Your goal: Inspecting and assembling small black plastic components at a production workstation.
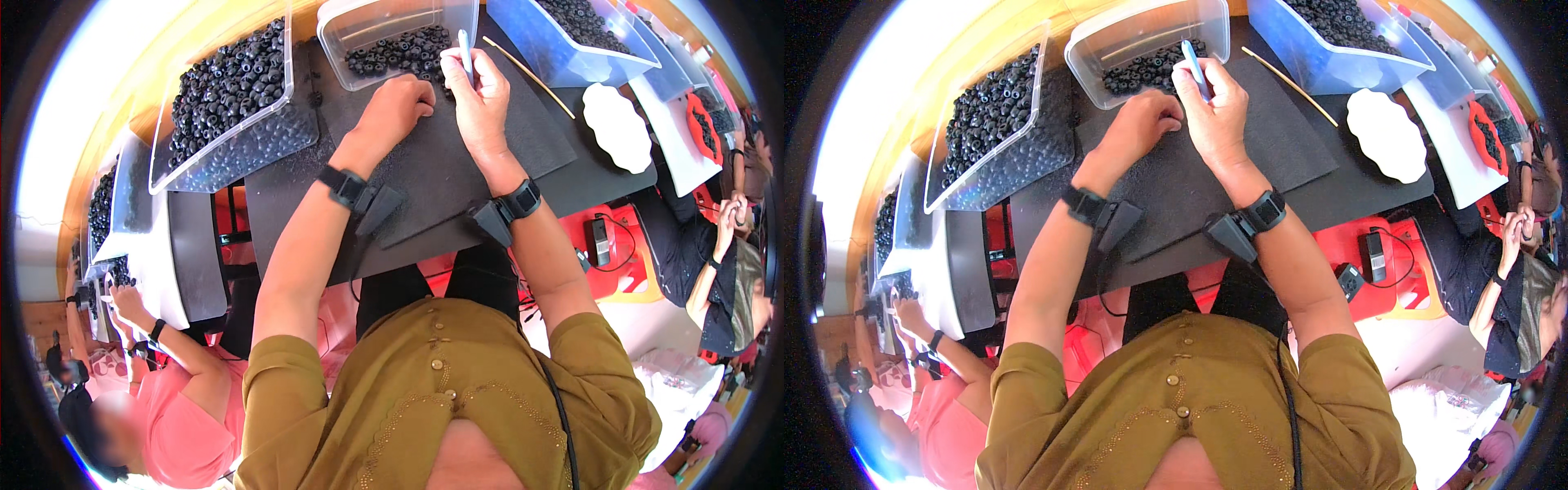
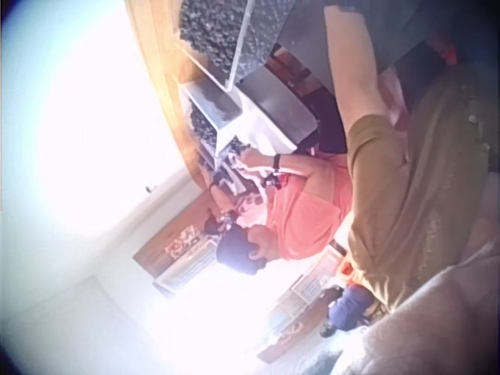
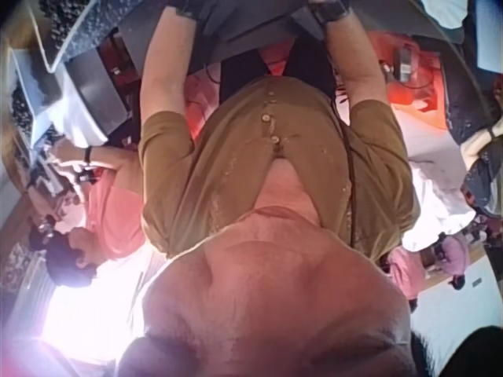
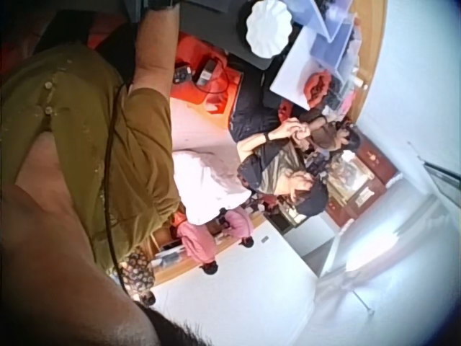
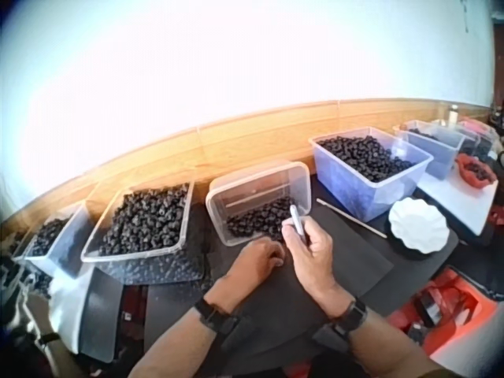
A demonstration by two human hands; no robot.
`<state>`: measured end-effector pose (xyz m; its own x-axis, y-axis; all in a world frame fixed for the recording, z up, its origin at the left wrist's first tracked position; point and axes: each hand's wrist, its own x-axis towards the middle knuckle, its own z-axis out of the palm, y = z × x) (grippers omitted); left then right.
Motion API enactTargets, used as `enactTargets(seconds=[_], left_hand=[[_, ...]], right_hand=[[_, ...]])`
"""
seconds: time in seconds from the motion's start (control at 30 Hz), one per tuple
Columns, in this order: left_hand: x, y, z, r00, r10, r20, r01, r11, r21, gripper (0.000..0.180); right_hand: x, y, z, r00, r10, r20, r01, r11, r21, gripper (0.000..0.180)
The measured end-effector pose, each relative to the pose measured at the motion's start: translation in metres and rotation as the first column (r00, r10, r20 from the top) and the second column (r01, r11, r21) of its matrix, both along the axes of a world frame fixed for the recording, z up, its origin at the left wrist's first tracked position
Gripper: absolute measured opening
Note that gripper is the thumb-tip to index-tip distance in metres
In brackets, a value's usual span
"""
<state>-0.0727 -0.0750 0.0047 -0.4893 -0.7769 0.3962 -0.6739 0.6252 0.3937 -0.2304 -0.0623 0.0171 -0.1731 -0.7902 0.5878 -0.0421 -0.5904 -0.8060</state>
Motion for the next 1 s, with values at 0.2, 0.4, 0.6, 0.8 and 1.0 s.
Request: enactTargets(seconds=[0.2, 0.4, 0.6, 0.8, 1.0], left_hand=[[0.026, 0.053, 0.032, 0.808, 0.287, -0.515, 0.087, 0.805, 0.586, 0.02], [0.067, 0.08, 0.02, 0.19, 0.346, -0.919, 0.538, 0.746, 0.393, 0.014], [0.078, 0.083, -0.009, -0.121, 0.374, -0.919, 0.728, 0.663, 0.174, 0.023], [0.075, 0.085, -0.008, -0.127, 0.413, -0.902, 0.727, 0.657, 0.198, 0.027], [0.077, 0.083, -0.014, -0.126, 0.379, -0.917, 0.74, 0.651, 0.167, 0.026]], right_hand=[[0.002, 0.005, 0.004, 0.998, 0.056, 0.008, -0.056, 0.998, -0.004, 0.015], [0.011, 0.017, 0.004, 0.952, 0.257, -0.164, -0.254, 0.966, 0.035, 0.023], [0.018, 0.033, 0.011, 0.822, 0.333, -0.462, -0.373, 0.928, 0.006, 0.037], [0.019, 0.035, 0.012, 0.785, 0.258, -0.563, -0.356, 0.932, -0.069, 0.03], [0.018, 0.036, 0.012, 0.727, 0.179, -0.663, -0.336, 0.935, -0.116, 0.025]])
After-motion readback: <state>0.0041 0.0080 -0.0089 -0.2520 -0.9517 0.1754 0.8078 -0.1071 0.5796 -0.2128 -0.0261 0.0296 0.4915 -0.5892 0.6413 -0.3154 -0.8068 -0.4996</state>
